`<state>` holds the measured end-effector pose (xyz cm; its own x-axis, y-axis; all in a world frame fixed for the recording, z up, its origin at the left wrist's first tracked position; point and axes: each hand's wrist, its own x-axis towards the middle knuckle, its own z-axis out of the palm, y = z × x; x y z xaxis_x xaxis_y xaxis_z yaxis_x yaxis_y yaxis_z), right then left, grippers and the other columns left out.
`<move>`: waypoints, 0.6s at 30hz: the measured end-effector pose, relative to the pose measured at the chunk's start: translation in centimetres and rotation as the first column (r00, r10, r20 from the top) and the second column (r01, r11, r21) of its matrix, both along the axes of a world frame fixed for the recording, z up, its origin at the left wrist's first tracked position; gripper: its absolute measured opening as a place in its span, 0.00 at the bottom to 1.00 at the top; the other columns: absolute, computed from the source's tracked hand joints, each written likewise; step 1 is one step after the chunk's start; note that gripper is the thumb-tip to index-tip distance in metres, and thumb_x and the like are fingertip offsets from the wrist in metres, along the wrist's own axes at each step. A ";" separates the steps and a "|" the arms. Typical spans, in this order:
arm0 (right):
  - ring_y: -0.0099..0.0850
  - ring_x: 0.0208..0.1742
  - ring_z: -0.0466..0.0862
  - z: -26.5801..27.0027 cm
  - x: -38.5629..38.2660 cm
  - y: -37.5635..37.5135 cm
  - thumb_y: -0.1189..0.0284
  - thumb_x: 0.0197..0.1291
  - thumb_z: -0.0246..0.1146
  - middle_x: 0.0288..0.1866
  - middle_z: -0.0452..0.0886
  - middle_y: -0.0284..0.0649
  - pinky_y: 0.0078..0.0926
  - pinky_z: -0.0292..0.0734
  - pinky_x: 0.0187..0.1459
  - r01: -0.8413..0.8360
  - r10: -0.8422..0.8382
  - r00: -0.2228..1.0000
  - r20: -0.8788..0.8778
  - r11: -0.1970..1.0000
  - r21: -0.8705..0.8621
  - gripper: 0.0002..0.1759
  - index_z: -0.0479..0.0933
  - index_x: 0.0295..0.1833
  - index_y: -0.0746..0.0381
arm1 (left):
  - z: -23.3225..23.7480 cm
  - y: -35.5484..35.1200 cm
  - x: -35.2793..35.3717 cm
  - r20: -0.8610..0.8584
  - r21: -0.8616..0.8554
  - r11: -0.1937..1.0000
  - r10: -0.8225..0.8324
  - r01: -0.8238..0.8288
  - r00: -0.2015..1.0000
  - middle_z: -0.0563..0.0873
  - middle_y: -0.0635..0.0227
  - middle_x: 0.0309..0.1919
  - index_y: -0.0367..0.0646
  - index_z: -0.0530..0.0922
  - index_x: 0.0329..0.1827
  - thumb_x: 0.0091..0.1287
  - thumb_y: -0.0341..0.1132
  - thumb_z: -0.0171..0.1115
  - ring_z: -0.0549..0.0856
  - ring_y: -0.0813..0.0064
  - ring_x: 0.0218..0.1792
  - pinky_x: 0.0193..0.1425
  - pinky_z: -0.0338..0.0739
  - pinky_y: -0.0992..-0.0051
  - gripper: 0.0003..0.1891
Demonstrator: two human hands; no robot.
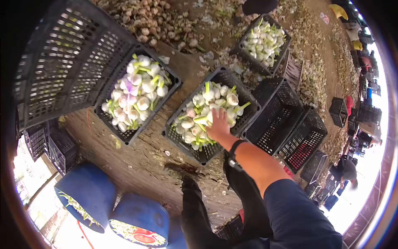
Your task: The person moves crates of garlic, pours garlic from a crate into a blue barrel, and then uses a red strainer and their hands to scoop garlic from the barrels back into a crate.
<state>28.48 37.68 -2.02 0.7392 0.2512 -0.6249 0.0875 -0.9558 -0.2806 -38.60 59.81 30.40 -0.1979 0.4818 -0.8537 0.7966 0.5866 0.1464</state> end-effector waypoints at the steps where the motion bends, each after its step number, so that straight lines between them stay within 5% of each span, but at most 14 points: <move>1: 0.58 0.79 0.48 0.1 -1.4 1.4 0.63 0.58 0.67 0.79 0.47 0.61 0.48 0.52 0.76 0.044 -0.043 0.998 0.053 0.999 -0.028 0.51 0.44 0.80 0.60 | -2.3 0.3 5.2 0.188 0.071 0.992 -0.112 0.100 0.976 0.82 0.66 0.43 0.39 0.79 0.52 0.70 0.36 0.59 0.81 0.74 0.44 0.48 0.78 0.72 0.12; 2: 0.56 0.79 0.49 -0.3 -3.1 1.7 0.65 0.58 0.68 0.79 0.47 0.59 0.48 0.51 0.76 0.009 -0.013 0.992 0.125 1.000 0.029 0.53 0.41 0.80 0.60 | -5.1 0.2 9.1 0.165 0.114 0.947 -0.317 0.301 0.934 0.82 0.64 0.44 0.37 0.78 0.51 0.68 0.33 0.62 0.82 0.72 0.42 0.46 0.78 0.73 0.12; 3: 0.56 0.79 0.50 0.8 -4.3 2.0 0.67 0.58 0.67 0.78 0.49 0.58 0.48 0.54 0.75 0.091 -0.105 0.991 0.083 0.983 0.157 0.53 0.41 0.80 0.59 | -4.9 -1.3 20.5 0.260 0.032 0.999 -0.023 0.015 0.965 0.83 0.64 0.45 0.40 0.77 0.53 0.68 0.34 0.63 0.83 0.71 0.41 0.46 0.80 0.71 0.13; 4: 0.56 0.77 0.53 1.8 -5.4 2.1 0.68 0.58 0.67 0.78 0.50 0.58 0.48 0.56 0.74 0.026 -0.035 0.998 0.060 0.989 0.148 0.50 0.44 0.80 0.59 | -7.5 -1.9 23.9 0.347 0.015 0.988 -0.152 0.156 0.925 0.87 0.62 0.45 0.30 0.78 0.54 0.68 0.32 0.61 0.85 0.74 0.44 0.53 0.81 0.73 0.16; 6: 0.56 0.76 0.56 3.2 -6.7 1.8 0.69 0.59 0.66 0.77 0.50 0.57 0.49 0.59 0.72 -0.046 0.040 0.998 0.043 0.988 0.146 0.48 0.47 0.79 0.59 | -11.2 -3.2 29.8 0.367 0.105 0.785 -0.601 0.610 0.710 0.86 0.55 0.47 0.34 0.77 0.57 0.68 0.32 0.64 0.84 0.70 0.51 0.59 0.78 0.72 0.17; 8: 0.56 0.70 0.65 4.4 -7.6 0.8 0.72 0.60 0.62 0.74 0.59 0.57 0.49 0.65 0.67 -0.373 0.393 0.920 -0.012 0.881 0.293 0.35 0.61 0.73 0.61 | -13.2 -5.3 36.2 0.454 -0.098 0.876 -0.384 0.473 0.804 0.85 0.57 0.48 0.31 0.74 0.60 0.69 0.34 0.63 0.85 0.71 0.50 0.54 0.79 0.73 0.21; 9: 0.56 0.70 0.65 3.3 -8.1 -0.8 0.72 0.60 0.62 0.74 0.59 0.57 0.49 0.65 0.67 -0.379 0.399 0.917 -0.009 0.878 0.292 0.35 0.61 0.73 0.61 | -14.5 -6.0 38.5 0.529 -0.063 0.859 -0.403 0.508 0.747 0.85 0.57 0.48 0.32 0.74 0.61 0.69 0.34 0.62 0.84 0.72 0.51 0.55 0.79 0.73 0.20; 11: 0.55 0.60 0.75 -0.8 -9.3 -3.9 0.72 0.62 0.58 0.63 0.72 0.56 0.50 0.71 0.60 -0.690 0.658 0.721 0.219 0.649 0.322 0.22 0.72 0.62 0.63 | -18.7 -8.1 38.8 0.625 -0.069 0.889 -0.316 0.453 0.714 0.84 0.57 0.51 0.32 0.73 0.62 0.71 0.32 0.60 0.83 0.73 0.53 0.58 0.78 0.73 0.20; 12: 0.54 0.52 0.80 4.2 -6.3 -1.2 0.71 0.61 0.56 0.51 0.80 0.55 0.50 0.75 0.54 -0.224 0.275 0.916 -0.292 0.955 0.196 0.17 0.76 0.54 0.67 | -18.1 -8.6 41.3 0.660 -0.033 0.902 -0.303 0.430 0.688 0.83 0.59 0.53 0.34 0.73 0.63 0.71 0.30 0.57 0.83 0.73 0.53 0.58 0.77 0.73 0.18; 13: 0.53 0.47 0.81 4.4 -5.3 -1.0 0.71 0.60 0.57 0.45 0.81 0.53 0.51 0.75 0.50 -0.432 0.412 0.862 -0.295 0.902 0.000 0.18 0.77 0.53 0.70 | -17.0 -8.2 43.1 0.561 -0.002 0.802 -0.493 0.597 0.665 0.84 0.60 0.53 0.37 0.74 0.62 0.71 0.31 0.57 0.84 0.72 0.52 0.57 0.77 0.73 0.18; 14: 0.51 0.50 0.80 1.9 -5.7 -2.8 0.71 0.58 0.58 0.50 0.79 0.55 0.50 0.76 0.51 -0.546 0.545 0.832 -0.109 0.837 0.018 0.20 0.76 0.53 0.71 | -18.9 -9.7 41.4 0.616 0.006 0.880 -0.378 0.475 0.691 0.85 0.60 0.50 0.40 0.75 0.61 0.70 0.34 0.58 0.85 0.70 0.50 0.54 0.78 0.73 0.18; 15: 0.50 0.59 0.77 2.0 -4.5 -3.7 0.72 0.56 0.59 0.59 0.76 0.56 0.47 0.74 0.57 -0.679 0.668 0.728 0.154 0.733 0.038 0.22 0.75 0.56 0.69 | -17.6 -9.6 42.7 0.500 0.070 0.805 -0.539 0.589 0.678 0.86 0.58 0.45 0.40 0.76 0.59 0.70 0.35 0.58 0.86 0.68 0.46 0.51 0.80 0.71 0.17; 16: 0.49 0.69 0.70 1.8 -3.4 -4.1 0.72 0.54 0.61 0.67 0.70 0.55 0.43 0.71 0.64 -0.482 0.466 0.875 0.135 0.865 0.142 0.24 0.75 0.59 0.67 | -17.9 -10.3 42.6 0.474 0.065 0.825 -0.521 0.562 0.710 0.87 0.59 0.42 0.39 0.76 0.58 0.70 0.33 0.59 0.87 0.69 0.43 0.49 0.81 0.70 0.15; 18: 0.49 0.71 0.67 -0.3 -1.4 -5.1 0.73 0.55 0.63 0.70 0.68 0.52 0.42 0.65 0.70 -0.464 0.458 0.885 0.080 0.879 0.110 0.27 0.73 0.62 0.64 | -18.5 -11.6 41.4 0.550 0.050 0.891 -0.402 0.451 0.732 0.86 0.59 0.39 0.38 0.76 0.56 0.69 0.33 0.61 0.88 0.68 0.42 0.47 0.81 0.70 0.15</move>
<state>27.06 32.56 -2.36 0.5505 0.6432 -0.5323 0.5270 -0.7622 -0.3759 2.79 48.25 11.89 0.5078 0.3286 -0.7963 0.7734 0.2333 0.5894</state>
